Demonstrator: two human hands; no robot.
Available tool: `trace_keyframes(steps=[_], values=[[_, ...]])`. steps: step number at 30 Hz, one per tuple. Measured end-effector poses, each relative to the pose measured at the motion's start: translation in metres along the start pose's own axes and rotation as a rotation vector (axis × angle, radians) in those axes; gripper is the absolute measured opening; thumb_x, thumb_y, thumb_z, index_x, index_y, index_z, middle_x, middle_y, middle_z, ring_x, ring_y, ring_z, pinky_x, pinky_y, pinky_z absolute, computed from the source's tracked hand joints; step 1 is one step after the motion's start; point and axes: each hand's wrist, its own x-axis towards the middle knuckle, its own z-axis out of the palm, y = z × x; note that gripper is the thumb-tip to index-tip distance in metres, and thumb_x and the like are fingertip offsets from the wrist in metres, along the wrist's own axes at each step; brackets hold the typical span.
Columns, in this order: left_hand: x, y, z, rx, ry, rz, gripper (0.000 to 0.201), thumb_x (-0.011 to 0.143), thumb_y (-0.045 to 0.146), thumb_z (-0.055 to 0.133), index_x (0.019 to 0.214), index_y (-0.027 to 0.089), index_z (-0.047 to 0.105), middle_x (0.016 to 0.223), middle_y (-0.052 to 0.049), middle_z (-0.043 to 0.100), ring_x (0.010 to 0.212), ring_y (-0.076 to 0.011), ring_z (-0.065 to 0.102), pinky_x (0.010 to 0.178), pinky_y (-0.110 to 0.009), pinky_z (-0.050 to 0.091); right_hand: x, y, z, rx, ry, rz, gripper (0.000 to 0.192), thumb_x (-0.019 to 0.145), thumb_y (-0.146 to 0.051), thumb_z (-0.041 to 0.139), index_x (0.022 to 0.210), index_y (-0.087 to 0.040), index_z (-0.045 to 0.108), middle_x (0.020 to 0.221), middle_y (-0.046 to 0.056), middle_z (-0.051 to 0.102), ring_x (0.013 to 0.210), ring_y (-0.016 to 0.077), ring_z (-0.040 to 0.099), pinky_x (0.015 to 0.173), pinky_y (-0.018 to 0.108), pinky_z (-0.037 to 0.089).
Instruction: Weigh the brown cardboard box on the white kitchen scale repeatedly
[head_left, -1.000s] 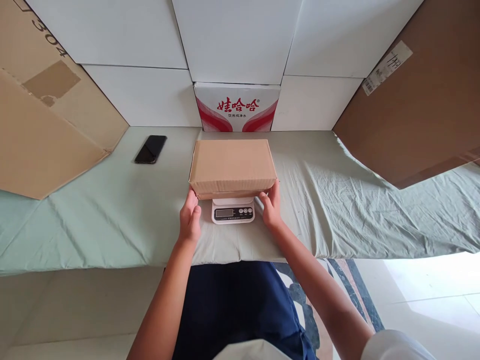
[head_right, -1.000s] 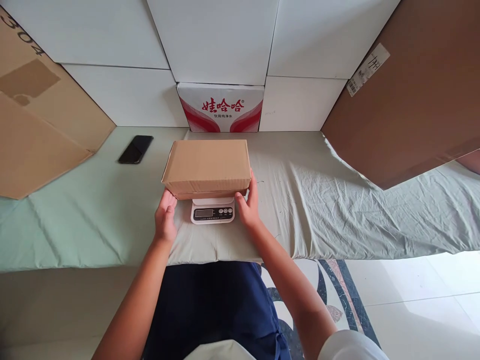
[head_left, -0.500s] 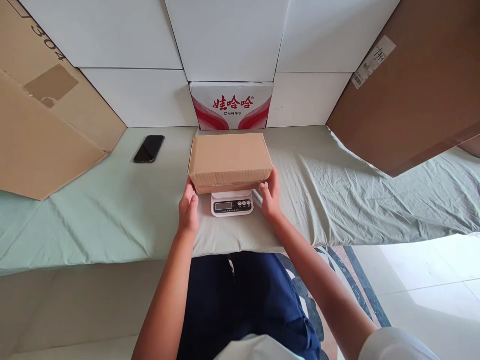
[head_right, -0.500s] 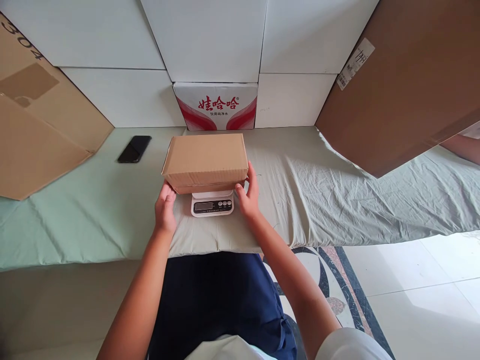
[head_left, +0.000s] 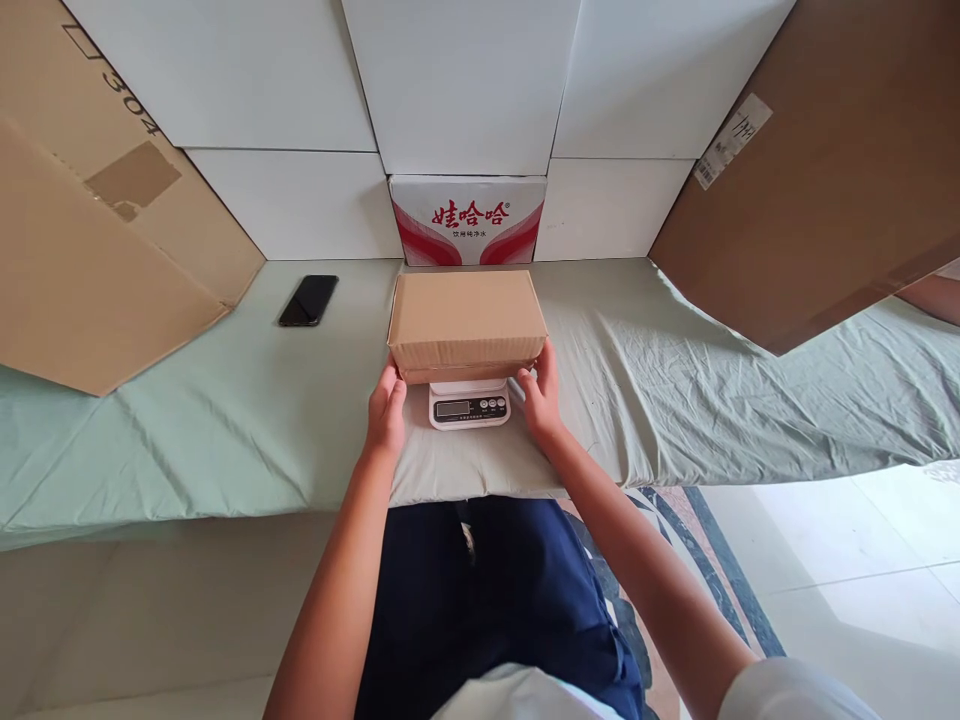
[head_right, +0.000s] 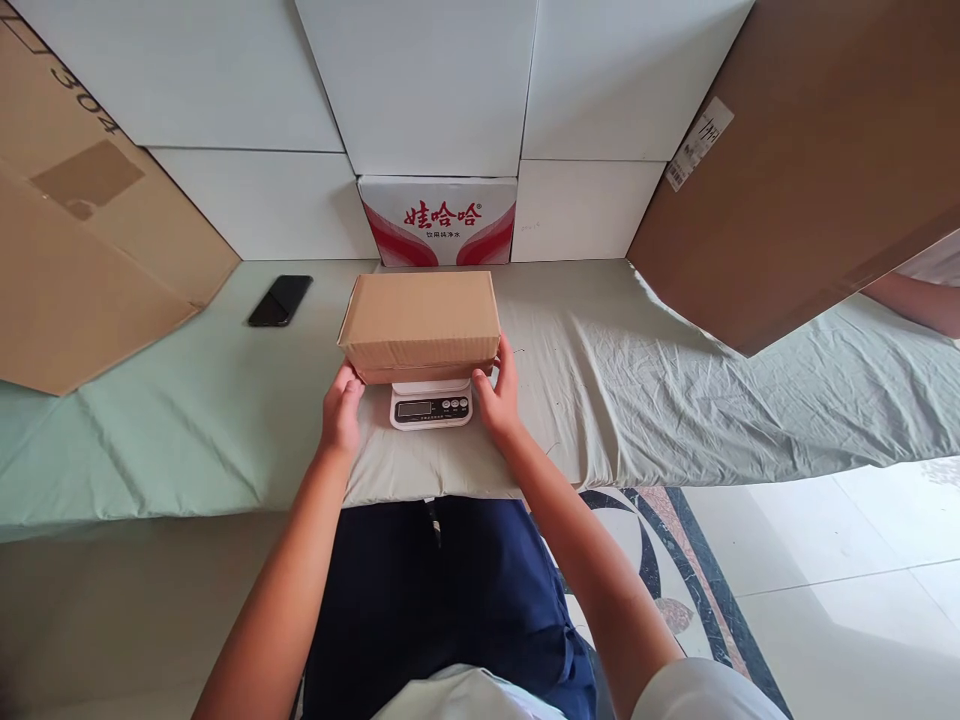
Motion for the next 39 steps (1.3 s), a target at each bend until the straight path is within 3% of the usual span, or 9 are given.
trace_keyframes(steps=[5,11,20,29,39], values=[[0.0,-0.006,-0.003,-0.059,0.022,-0.027,0.069,0.098,0.059,0.055,0.159,0.026,0.049,0.164,-0.009,0.053,0.159,-0.0306,0.04,0.133,-0.045,0.029,-0.001,0.003,0.0,0.032,0.027,0.011,0.073,0.094,-0.064,0.058,0.159,-0.037,0.039,0.16,0.008,0.051,0.146,0.0323,0.048,0.12,0.055,0.043],[-0.001,-0.01,-0.004,-0.063,0.076,-0.055,0.074,0.096,0.064,0.057,0.159,0.026,0.049,0.166,-0.009,0.051,0.159,-0.0295,0.039,0.133,-0.043,0.029,0.0,0.005,-0.001,0.066,0.043,0.06,0.076,0.093,-0.065,0.058,0.16,-0.037,0.036,0.167,0.008,0.044,0.15,0.0332,0.048,0.122,0.057,0.042],[0.002,-0.008,-0.003,-0.078,0.083,-0.038,0.072,0.096,0.064,0.057,0.157,0.027,0.051,0.166,-0.008,0.05,0.16,-0.029,0.039,0.132,-0.042,0.031,0.008,0.01,-0.001,0.116,0.151,0.154,0.065,0.096,-0.063,0.054,0.154,-0.035,0.044,0.164,0.012,0.046,0.155,0.0355,0.042,0.125,0.07,0.036],[0.0,-0.009,-0.004,-0.047,0.064,-0.078,0.073,0.095,0.068,0.055,0.155,0.026,0.054,0.161,-0.009,0.056,0.158,-0.0298,0.042,0.132,-0.043,0.031,0.013,0.008,0.001,0.128,0.111,0.109,0.062,0.096,-0.064,0.054,0.149,-0.031,0.05,0.162,0.011,0.05,0.155,0.0334,0.042,0.13,0.064,0.031],[-0.004,-0.001,-0.001,-0.011,0.016,-0.053,0.063,0.099,0.061,0.052,0.152,0.027,0.057,0.154,-0.01,0.062,0.149,-0.0306,0.053,0.13,-0.048,0.034,0.015,0.001,0.002,0.075,0.04,0.097,0.054,0.096,-0.059,0.052,0.14,-0.03,0.06,0.152,0.006,0.061,0.146,0.0308,0.051,0.128,0.052,0.039]])
